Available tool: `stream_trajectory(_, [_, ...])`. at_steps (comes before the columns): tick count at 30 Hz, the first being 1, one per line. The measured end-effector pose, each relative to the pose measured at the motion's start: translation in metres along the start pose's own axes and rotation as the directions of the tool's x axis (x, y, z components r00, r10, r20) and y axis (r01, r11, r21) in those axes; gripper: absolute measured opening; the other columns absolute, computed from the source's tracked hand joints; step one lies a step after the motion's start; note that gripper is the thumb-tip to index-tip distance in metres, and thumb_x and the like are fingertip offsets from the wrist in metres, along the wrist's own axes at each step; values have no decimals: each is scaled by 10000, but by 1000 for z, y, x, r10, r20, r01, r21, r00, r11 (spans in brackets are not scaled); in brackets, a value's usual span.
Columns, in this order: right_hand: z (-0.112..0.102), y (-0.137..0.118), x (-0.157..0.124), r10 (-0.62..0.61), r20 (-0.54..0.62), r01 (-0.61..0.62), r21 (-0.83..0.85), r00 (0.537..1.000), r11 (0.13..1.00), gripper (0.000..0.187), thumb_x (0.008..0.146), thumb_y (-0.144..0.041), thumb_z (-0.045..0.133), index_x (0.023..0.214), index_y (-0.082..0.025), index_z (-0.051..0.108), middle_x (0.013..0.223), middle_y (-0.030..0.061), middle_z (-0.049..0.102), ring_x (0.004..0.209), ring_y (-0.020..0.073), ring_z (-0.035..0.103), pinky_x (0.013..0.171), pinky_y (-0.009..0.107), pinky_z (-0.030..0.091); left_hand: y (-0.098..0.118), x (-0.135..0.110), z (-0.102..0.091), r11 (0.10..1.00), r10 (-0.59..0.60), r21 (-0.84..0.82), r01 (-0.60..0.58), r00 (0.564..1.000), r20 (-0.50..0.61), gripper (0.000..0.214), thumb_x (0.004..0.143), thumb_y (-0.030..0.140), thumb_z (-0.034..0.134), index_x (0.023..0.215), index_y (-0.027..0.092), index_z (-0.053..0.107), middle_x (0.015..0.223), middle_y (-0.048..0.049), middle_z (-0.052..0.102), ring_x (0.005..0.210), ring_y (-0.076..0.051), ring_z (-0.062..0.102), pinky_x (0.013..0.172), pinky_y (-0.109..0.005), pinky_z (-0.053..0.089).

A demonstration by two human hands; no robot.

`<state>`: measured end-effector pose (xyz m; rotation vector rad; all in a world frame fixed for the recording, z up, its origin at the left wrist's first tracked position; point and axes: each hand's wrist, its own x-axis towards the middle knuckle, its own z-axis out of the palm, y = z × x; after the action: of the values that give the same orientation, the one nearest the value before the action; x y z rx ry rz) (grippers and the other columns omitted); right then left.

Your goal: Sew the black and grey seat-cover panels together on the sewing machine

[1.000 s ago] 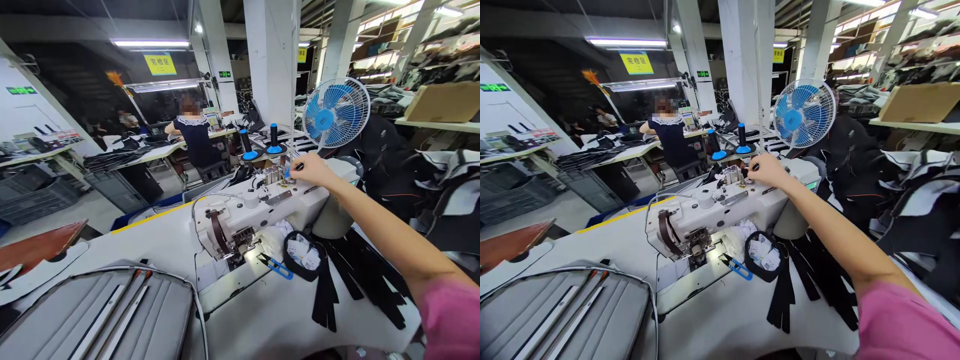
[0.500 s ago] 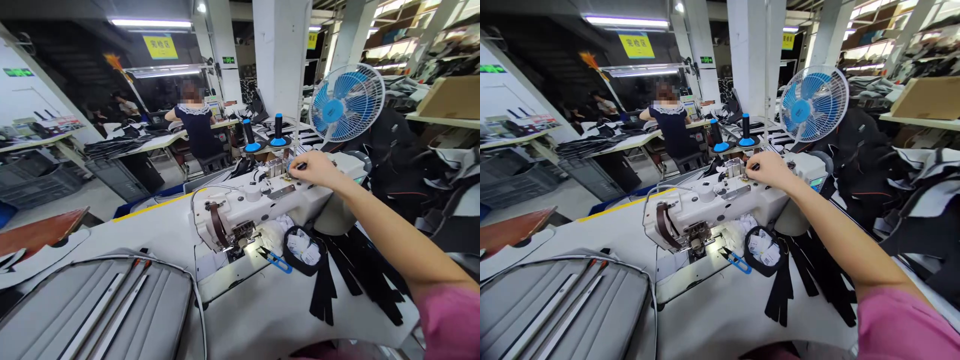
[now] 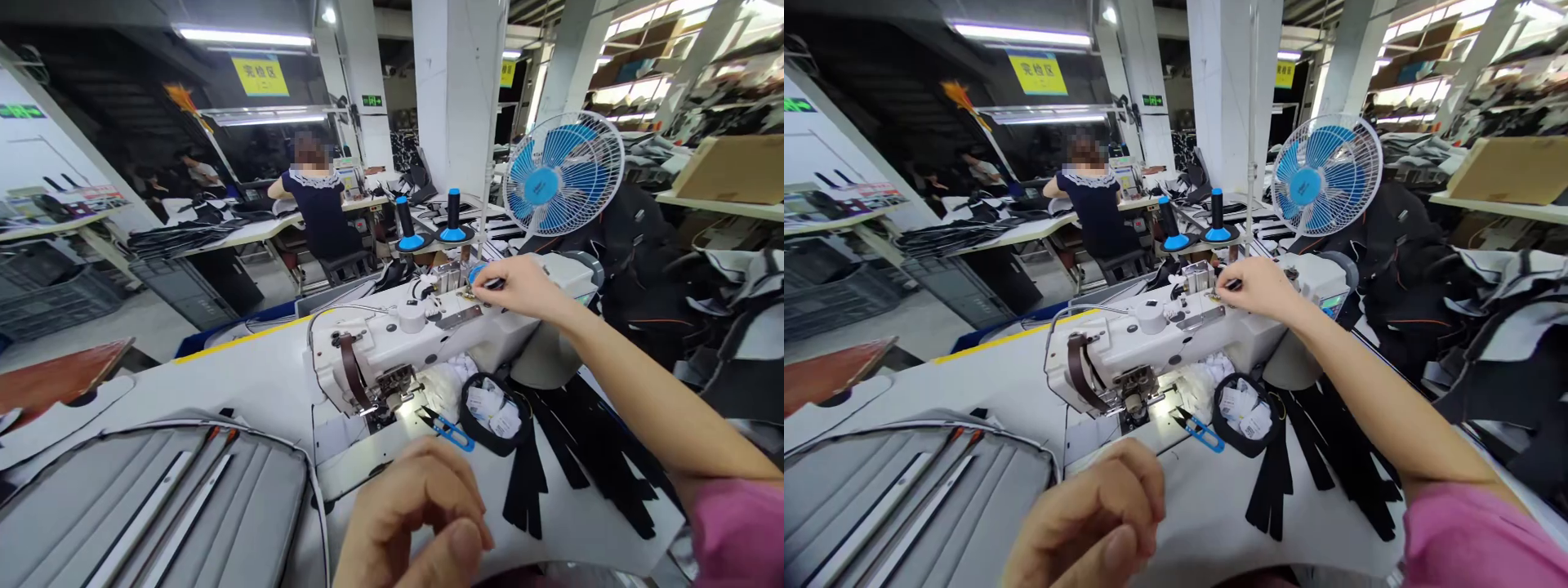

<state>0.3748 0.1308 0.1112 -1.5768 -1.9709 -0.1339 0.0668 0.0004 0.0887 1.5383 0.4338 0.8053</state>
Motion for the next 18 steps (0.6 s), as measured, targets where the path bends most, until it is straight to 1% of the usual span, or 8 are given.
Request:
stream_trajectory(2, [0,0,-1,32,-30,-34,-45,999,998,162,728,-268,572,689,-210,718,736,16,726,683,187,639,621,268,405,-5,5,2,1000,6,2,-6,999,44,197,874,353,610,798,178,661,824,-72,582,686,-119,529,583,-214,433])
stream_trajectory(4, [-1,1,-2,53,-29,-54,-35,998,998,153,720,-268,578,669,-210,710,727,21,724,678,190,637,628,272,416,-13,6,2,1000,1,23,-3,994,107,180,868,329,619,804,166,661,823,-73,579,699,-118,534,584,-201,434])
stream_trajectory(6, [0,2,-3,14,-5,-14,10,1000,1000,169,746,-280,565,704,-217,716,772,18,733,718,192,648,647,269,429,-22,6,3,999,-27,42,21,989,143,198,869,334,617,794,153,651,793,-69,572,694,-117,533,571,-192,420])
stream_trajectory(8, [2,4,-3,-13,-1,13,26,1000,1000,177,764,-285,559,735,-222,722,805,11,738,751,193,656,659,267,435,-29,7,3,997,-58,50,51,987,150,241,875,363,604,784,143,639,768,-67,569,685,-116,526,560,-191,401])
stream_trajectory(12, [2,6,-2,62,-37,-61,22,997,998,145,729,-270,587,670,-210,706,750,15,730,718,195,658,668,269,447,-40,10,5,994,-94,64,83,976,196,275,846,395,638,770,131,640,781,-70,557,656,-100,504,541,-181,398])
stream_trajectory(16, [0,1,1,-6,3,6,45,1000,999,164,750,-267,563,706,-218,713,781,9,734,739,188,663,672,262,447,-49,12,8,988,-135,103,119,977,167,303,852,419,622,769,129,650,768,-68,563,635,-90,492,532,-176,383])
stream_trajectory(18, [0,1,3,22,-5,-22,3,1000,1000,152,728,-262,575,687,-217,713,771,12,733,722,195,657,658,272,441,-53,14,10,989,-124,107,106,977,176,327,841,445,624,752,132,659,764,-70,571,629,-90,494,523,-173,383])
